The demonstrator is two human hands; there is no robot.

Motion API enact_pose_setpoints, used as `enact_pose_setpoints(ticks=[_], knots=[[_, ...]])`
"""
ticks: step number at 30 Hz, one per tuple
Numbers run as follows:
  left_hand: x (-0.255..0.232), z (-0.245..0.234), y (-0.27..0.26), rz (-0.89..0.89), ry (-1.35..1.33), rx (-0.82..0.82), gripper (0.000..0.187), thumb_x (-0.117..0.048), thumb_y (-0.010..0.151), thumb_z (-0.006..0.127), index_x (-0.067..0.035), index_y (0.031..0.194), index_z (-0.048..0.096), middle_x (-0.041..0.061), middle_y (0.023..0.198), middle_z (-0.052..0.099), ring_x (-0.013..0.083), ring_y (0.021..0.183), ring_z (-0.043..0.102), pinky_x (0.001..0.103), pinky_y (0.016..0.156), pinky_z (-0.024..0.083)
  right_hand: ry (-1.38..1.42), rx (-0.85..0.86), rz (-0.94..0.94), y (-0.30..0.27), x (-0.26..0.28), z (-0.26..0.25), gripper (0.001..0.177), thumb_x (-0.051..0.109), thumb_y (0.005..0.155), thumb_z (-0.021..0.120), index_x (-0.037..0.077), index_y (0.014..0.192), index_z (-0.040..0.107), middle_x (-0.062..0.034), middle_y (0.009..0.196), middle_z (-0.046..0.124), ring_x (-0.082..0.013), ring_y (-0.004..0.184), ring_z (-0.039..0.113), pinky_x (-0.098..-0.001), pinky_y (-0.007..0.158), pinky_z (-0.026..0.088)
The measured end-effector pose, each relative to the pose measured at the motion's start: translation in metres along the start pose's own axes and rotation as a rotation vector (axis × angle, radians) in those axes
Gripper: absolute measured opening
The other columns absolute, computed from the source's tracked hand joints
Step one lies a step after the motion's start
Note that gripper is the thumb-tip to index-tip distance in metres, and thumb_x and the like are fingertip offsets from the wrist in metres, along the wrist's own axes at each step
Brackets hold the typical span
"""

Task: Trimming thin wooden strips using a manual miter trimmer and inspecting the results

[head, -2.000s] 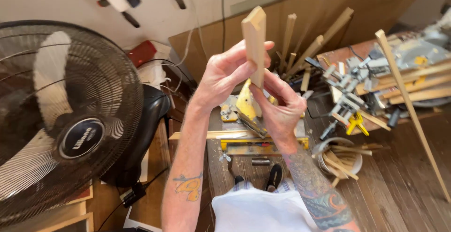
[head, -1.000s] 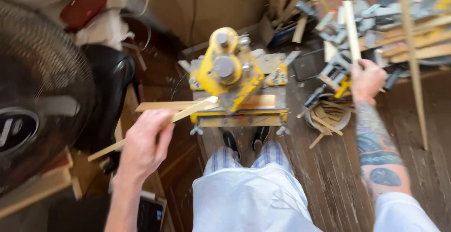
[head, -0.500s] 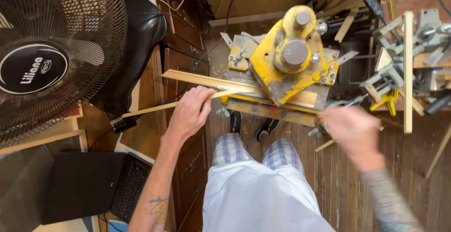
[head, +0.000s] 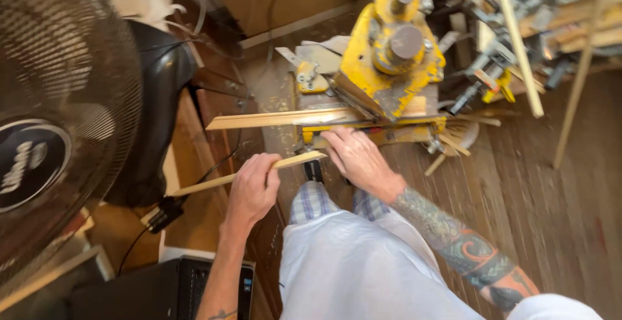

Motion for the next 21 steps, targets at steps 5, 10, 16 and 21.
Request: enact_pose_setpoints(ticks=[5,10,16,21], knots=[[0.021,0.014,-0.008,-0.053,-0.027,0.079,0.016,-0.014,0.102,0.048,-0.012,0.112,0.061,0.013,0.078,0.057,0.0353,0.077,0.064,0.045,0.076,0.055,0.046,-0.196,0.174,-0.059,-0.055,0.034,0.015,0.026,0.101,0.065,0.021,0.111,0.075,-0.0020,0.104,0.075,-0.0195,0.100,0.072,-0.0328,0.091,0.057],[0.050,0.041,-0.028,-0.113,-0.043,0.150,0.016,-0.018,0.098,0.054,-0.012,0.111,0.061,0.016,0.078,0.059,0.0397,0.078,0.065,0.051,0.075,0.053,0.057,-0.334,0.327,-0.044,-0.058,0.018,0.018,0.026,0.105,0.063,0.022,0.118,0.074,-0.0011,0.106,0.074,-0.0202,0.098,0.073,-0.0344,0.084,0.060],[0.041,0.030,-0.022,-0.126,-0.048,0.179,0.014,-0.016,0.100,0.048,-0.012,0.104,0.061,0.013,0.075,0.058,0.0352,0.079,0.066,0.045,0.077,0.054,-0.057,-0.038,0.461,0.013,-0.015,0.028,0.034,0.039,0.104,0.051,0.018,0.131,0.052,-0.0149,0.134,0.051,-0.0415,0.086,0.073,-0.0563,0.076,0.064],[0.047,0.031,-0.032,-0.133,-0.063,0.169,0.013,-0.016,0.100,0.048,-0.011,0.103,0.060,0.015,0.076,0.059,0.0351,0.080,0.066,0.045,0.075,0.054,-0.262,0.111,0.473,0.029,-0.019,0.049,0.027,0.040,0.108,0.044,0.017,0.114,0.058,-0.0137,0.124,0.055,-0.0338,0.073,0.077,-0.0461,0.066,0.065]])
Point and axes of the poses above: each hand's wrist, its own y-axis towards the middle knuckle, its own z-axis out of the palm, x = y × z, the point moved 7 cm from there along y, towards the middle knuckle
